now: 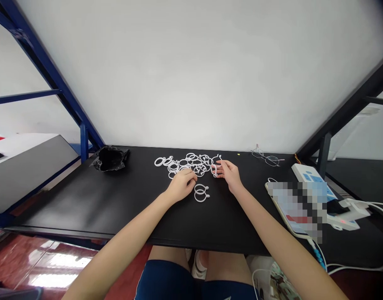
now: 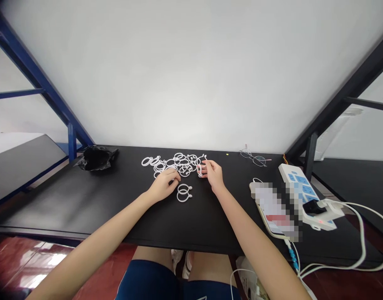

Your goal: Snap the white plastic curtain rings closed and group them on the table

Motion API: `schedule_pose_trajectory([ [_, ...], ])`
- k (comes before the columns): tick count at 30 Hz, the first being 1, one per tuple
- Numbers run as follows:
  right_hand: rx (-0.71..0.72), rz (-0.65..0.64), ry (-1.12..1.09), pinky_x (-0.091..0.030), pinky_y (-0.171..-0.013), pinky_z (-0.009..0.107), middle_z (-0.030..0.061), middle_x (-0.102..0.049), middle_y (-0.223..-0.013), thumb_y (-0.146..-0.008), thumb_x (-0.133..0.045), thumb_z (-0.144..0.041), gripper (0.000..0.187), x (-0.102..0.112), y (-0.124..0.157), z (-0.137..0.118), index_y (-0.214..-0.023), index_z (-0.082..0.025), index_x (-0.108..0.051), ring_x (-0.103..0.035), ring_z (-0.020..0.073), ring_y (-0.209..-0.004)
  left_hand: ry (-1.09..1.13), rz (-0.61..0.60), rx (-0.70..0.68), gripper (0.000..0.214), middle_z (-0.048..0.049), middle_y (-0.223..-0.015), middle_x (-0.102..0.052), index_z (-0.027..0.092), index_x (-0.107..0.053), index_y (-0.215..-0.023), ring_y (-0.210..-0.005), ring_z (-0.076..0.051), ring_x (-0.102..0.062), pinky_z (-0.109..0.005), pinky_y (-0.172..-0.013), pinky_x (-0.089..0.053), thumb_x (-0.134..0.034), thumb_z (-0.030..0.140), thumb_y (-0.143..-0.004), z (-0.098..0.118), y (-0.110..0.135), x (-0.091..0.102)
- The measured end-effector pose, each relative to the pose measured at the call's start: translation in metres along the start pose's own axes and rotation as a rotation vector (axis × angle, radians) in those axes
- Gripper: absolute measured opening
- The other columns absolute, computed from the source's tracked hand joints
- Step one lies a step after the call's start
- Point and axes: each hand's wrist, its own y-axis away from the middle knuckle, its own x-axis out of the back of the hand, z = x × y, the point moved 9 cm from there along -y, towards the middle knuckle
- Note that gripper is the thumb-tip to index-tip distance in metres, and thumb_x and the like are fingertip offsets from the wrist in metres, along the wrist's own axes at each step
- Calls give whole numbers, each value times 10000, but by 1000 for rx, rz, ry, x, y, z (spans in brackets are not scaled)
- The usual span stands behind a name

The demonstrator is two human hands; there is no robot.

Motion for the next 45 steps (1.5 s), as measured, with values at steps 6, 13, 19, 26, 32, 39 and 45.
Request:
schedule_pose_trajectory([
  [6,14,-58,-20,-538,-457,230,88,-731,-862,-867,-587,-429,241,-5,3,-5,-886,-190,-609,-706,175,-646,3,4,13,197,-49,-836,-602,183,-593,-833,-801,-169,-572,-313,-754,-479,-432,71,-849,0,0,0],
  [13,-110,-388,-121,-534,-501,240,92,-737,-878,-866,-587,-444,263,-42,25,-9,-898,-186,-627,-691,162,-639,91,140,89,370,-104,-1132,-612,200,-475,-1254,-941,-186,-595,-343,-823,-503,-521,211,-886,-6,1,10],
  [19,-147,-508,-157,-516,-511,221,87,-735,-864,-848,-615,-429,266,-58,38,-9,-915,-173,-640,-677,145,-632,229,45,133,219,-28,-805,-677,182,-631,-1060,-655,-122,-573,-261,-636,-468,-476,283,-943,-10,-1,-2],
  [26,-157,-501,-124,-521,-505,225,94,-723,-859,-835,-628,-430,280,-58,39,-5,-911,-163,-662,-677,157,-649,260,45,197,185,-13,-734,-645,175,-634,-854,-640,-122,-549,-250,-611,-441,-501,290,-911,-15,-1,-3],
  [32,-121,-499,-101,-517,-518,218,97,-717,-939,-814,-650,-448,288,-57,38,-8,-892,-172,-675,-667,151,-695,89,165,300,233,24,-584,-530,168,-519,-618,-561,-101,-467,-237,-581,-380,-523,235,-840,-28,2,17],
  [39,-96,-444,-136,-505,-537,218,58,-703,-788,-824,-634,-479,306,-48,31,-10,-903,-184,-664,-644,136,-661,21,237,413,226,28,-534,-513,174,-494,-579,-527,-109,-461,-248,-576,-360,-515,210,-801,-49,6,34],
  [45,-66,-320,-183,-497,-518,220,40,-696,-817,-809,-660,-432,261,-35,23,-14,-919,-198,-690,-631,124,-641,-323,258,398,236,-1,-565,-562,182,-518,-582,-627,-168,-527,-330,-725,-339,-537,224,-813,-58,6,55],
])
